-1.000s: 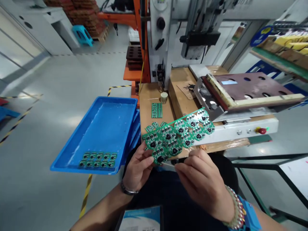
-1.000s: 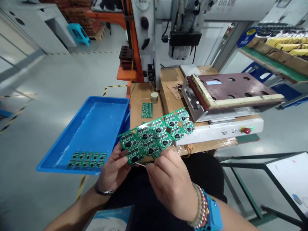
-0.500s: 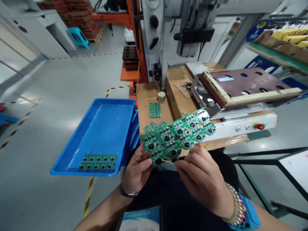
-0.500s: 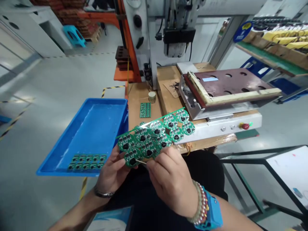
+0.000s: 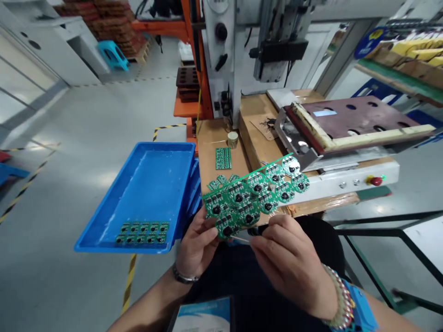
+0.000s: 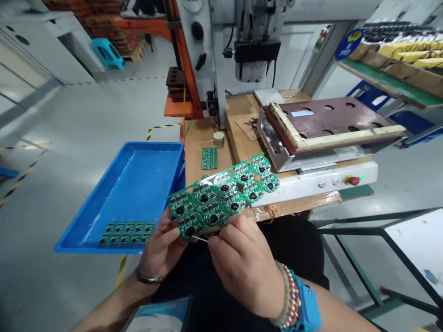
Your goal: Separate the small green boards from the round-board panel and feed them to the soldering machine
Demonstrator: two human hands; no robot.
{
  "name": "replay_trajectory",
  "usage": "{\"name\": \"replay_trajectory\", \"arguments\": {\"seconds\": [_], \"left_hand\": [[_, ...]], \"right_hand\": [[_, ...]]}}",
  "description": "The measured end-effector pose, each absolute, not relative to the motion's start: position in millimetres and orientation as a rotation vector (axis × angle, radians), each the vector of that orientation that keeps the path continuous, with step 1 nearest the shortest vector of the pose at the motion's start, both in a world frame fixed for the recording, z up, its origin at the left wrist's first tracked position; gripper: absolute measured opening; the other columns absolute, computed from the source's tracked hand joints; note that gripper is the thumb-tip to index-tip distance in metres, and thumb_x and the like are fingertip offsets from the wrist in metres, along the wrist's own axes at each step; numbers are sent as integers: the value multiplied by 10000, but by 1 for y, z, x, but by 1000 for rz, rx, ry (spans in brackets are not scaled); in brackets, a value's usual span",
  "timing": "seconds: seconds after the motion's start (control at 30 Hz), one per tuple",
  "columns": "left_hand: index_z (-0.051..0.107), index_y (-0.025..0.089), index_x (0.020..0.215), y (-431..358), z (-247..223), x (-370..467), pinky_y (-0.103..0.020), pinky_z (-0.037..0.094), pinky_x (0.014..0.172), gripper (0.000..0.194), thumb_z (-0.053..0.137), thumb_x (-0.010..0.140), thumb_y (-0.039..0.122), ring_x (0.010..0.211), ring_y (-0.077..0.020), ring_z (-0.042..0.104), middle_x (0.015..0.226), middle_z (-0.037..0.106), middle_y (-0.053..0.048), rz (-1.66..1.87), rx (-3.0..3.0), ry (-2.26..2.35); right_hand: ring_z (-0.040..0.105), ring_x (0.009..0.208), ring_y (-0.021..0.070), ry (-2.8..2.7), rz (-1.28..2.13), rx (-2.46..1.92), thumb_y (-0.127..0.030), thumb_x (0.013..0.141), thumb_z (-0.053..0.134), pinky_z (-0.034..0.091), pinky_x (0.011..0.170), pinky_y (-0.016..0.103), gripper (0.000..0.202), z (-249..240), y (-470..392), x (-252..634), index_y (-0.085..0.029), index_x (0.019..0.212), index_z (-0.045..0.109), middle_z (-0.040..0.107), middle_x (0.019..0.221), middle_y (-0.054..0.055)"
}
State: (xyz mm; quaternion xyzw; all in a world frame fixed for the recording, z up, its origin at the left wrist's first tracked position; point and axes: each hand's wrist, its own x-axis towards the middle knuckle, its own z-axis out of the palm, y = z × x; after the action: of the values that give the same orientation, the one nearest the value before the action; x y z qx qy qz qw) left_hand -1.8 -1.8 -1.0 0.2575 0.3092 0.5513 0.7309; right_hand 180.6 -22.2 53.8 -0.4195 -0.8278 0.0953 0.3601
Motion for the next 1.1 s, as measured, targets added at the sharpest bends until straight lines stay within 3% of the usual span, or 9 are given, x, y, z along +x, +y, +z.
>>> {"name": "replay_trajectory", "arguments": {"seconds": [0.43, 0.77, 1.1], "left_hand": [[607, 316, 1164, -2, -2, -3, -334, 578, 689, 466, 645, 733, 145, 786, -205, 672, 989, 723, -13, 1211, 582, 681], [642, 325, 1104, 0, 2, -2, -250, 553, 557, 428, 666, 713, 155, 707, -172, 659, 928, 723, 9, 1214, 575, 694], [636, 324, 1109, 1, -3, -4, -234, 563, 593, 419, 638, 740, 127, 728, -150, 661, 973, 724, 27, 1217, 568, 607]], "right_hand": [[442, 726, 148, -2122, 237, -1090, -58, 786, 562, 404, 668, 324, 109, 54, -19, 185, -144, 835, 607, 551, 687, 31], [468, 745, 152, -2129, 192, -1094, -71, 795, 552, 429, 699, 326, 105, 54, -20, 185, -153, 826, 610, 566, 687, 27], [468, 735, 157, -2138, 175, -1084, -65, 785, 553, 427, 673, 316, 107, 58, -19, 184, -147, 821, 611, 557, 670, 29]]}}
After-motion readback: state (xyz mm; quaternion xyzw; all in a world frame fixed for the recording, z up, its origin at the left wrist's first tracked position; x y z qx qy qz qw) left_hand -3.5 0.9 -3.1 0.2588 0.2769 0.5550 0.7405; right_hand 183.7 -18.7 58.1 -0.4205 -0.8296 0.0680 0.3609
